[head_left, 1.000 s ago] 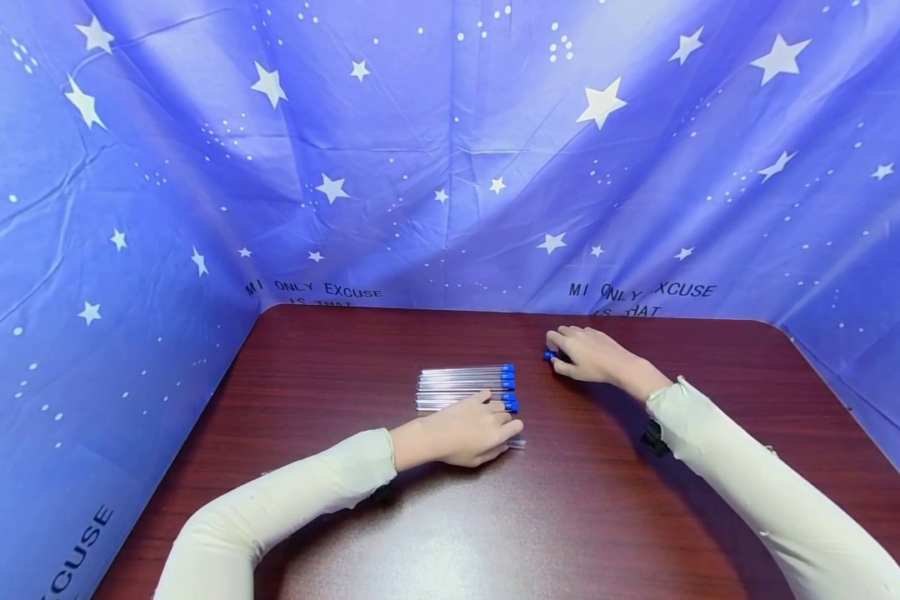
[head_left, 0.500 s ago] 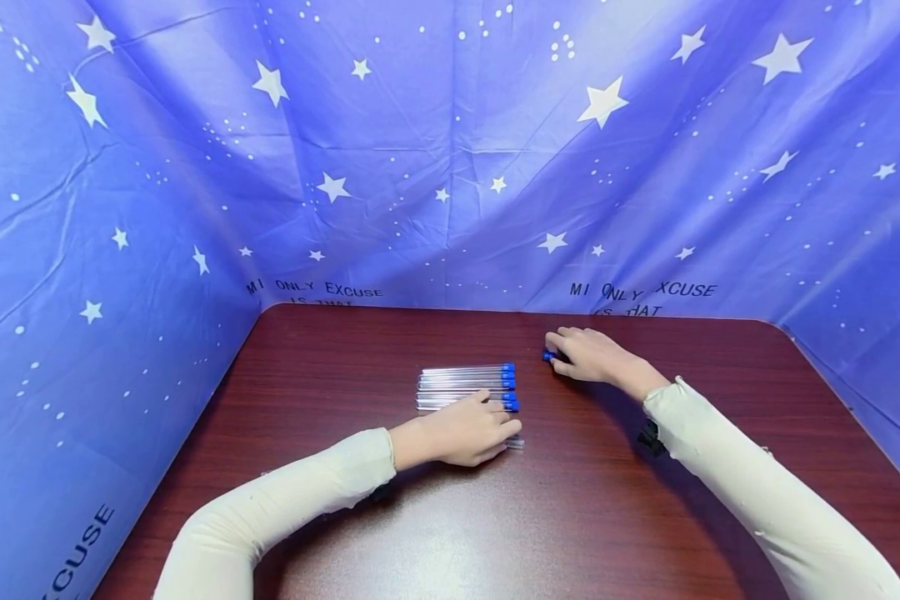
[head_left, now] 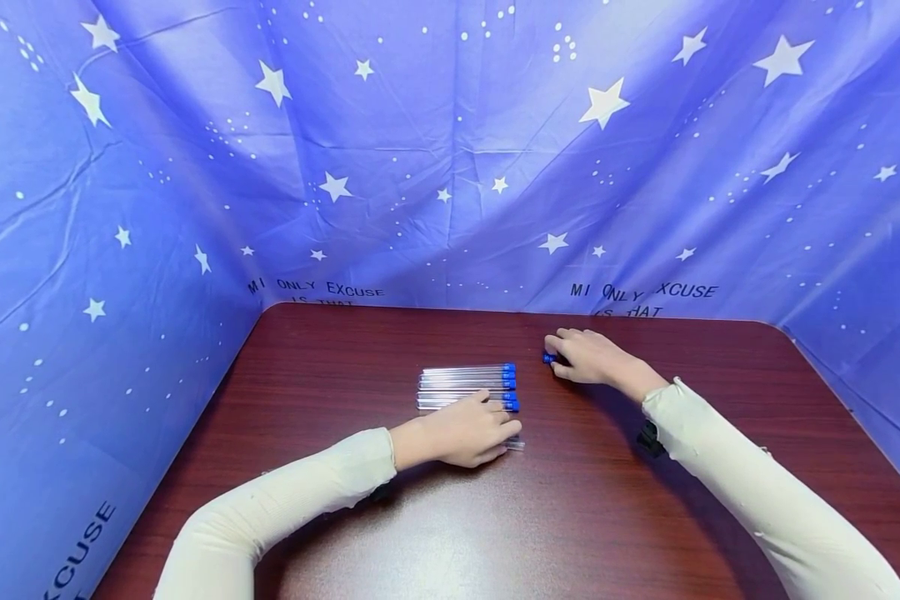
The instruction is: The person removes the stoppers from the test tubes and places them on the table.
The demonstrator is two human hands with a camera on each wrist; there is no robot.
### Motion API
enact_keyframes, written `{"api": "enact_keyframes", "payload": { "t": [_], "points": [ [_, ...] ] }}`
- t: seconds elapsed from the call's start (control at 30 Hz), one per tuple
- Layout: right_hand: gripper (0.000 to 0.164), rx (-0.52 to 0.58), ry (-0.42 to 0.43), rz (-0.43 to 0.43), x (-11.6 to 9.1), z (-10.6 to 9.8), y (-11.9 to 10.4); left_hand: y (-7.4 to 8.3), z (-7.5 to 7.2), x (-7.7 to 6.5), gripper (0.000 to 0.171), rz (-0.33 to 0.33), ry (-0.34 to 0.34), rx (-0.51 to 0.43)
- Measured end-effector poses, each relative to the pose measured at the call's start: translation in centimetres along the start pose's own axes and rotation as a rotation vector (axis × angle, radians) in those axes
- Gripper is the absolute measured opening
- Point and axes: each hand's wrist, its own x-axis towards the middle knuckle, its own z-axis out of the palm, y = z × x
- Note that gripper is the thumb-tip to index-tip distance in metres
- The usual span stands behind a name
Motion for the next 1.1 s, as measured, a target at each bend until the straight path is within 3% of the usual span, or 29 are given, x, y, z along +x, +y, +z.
{"api": "enact_keyframes", "payload": {
  "t": [0.6, 1.1],
  "points": [
    [0.016, -0.013, 0.002, -0.002, 0.05, 0.31, 0.15, 0.09, -0.18, 0.1, 0.038, -0.011, -0.044, -0.05],
    [0.021, -0.015, -0.009, 0.002, 0.09, -0.03, 0.11, -0.02, -0.48, 0.04, 0.051, -0.014, -0.053, 0.01]
  ]
}}
